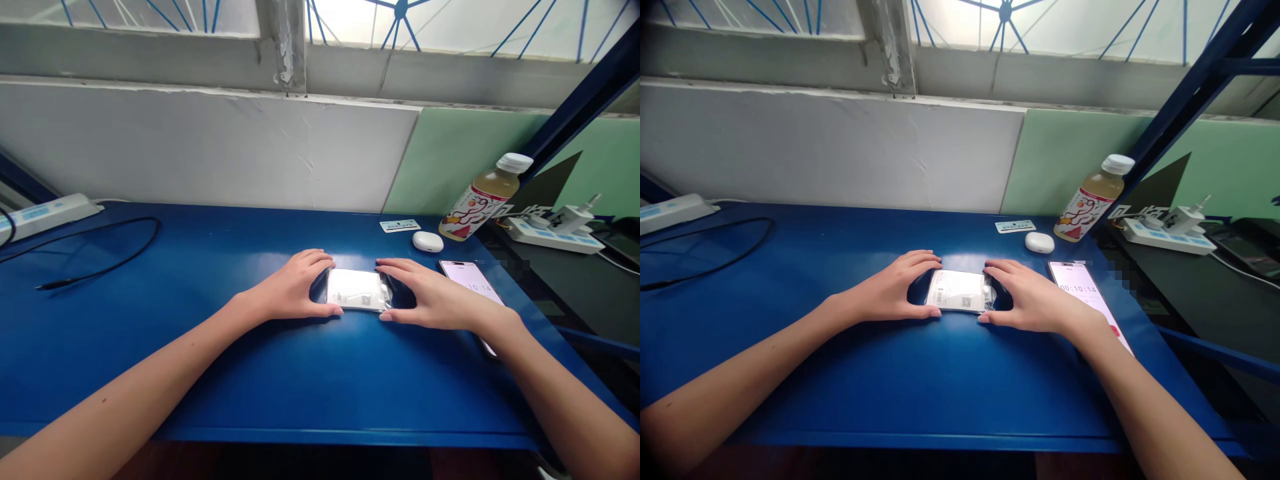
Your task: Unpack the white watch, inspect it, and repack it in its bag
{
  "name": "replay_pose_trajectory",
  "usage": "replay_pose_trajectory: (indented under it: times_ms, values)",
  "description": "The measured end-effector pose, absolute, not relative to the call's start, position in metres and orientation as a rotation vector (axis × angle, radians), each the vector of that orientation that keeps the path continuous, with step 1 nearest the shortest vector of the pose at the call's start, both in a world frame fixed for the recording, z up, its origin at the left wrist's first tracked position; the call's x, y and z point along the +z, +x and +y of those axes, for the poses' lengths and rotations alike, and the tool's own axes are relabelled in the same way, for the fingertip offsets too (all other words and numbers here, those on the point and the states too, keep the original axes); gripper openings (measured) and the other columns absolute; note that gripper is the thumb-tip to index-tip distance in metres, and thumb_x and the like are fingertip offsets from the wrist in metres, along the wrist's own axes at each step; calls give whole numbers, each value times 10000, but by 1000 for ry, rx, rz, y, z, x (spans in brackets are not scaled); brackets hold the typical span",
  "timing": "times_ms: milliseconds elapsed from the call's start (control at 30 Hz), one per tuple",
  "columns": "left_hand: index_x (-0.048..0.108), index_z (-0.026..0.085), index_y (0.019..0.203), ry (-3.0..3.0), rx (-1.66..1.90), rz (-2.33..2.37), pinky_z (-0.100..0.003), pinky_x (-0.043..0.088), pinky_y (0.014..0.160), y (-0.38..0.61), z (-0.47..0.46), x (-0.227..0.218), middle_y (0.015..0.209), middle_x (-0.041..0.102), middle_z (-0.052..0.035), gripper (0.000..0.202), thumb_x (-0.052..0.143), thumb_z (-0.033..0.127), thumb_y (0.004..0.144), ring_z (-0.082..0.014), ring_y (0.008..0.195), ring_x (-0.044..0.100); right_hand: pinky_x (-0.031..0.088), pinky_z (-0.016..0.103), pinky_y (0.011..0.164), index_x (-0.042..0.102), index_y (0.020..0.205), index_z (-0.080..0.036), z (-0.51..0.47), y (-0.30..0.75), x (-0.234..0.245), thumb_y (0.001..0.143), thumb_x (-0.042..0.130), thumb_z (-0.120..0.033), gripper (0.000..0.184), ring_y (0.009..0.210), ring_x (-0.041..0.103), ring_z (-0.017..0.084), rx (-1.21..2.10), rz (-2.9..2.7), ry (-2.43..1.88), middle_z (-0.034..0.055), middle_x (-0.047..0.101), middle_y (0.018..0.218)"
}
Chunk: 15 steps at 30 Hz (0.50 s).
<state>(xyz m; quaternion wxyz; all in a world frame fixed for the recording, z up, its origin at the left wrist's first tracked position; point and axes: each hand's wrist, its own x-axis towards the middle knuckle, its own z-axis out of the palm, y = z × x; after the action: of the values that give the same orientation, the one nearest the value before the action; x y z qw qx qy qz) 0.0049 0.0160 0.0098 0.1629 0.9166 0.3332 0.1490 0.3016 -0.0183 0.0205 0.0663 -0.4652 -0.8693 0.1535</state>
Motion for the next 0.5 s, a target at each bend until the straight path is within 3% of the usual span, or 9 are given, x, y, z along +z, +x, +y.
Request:
replay_pose_trajectory:
  times_ms: [500]
  values:
    - [551, 132, 1322, 2640, 407, 960, -495, 388, 1092, 5, 16, 11, 1406, 516, -204, 785, 677, 679, 772, -375, 1363, 410, 389, 537, 1132, 433, 1483, -123, -18, 303, 20, 801, 624, -662, 890, 1407, 400, 376, 485, -2638, -1406, 186, 426, 1536]
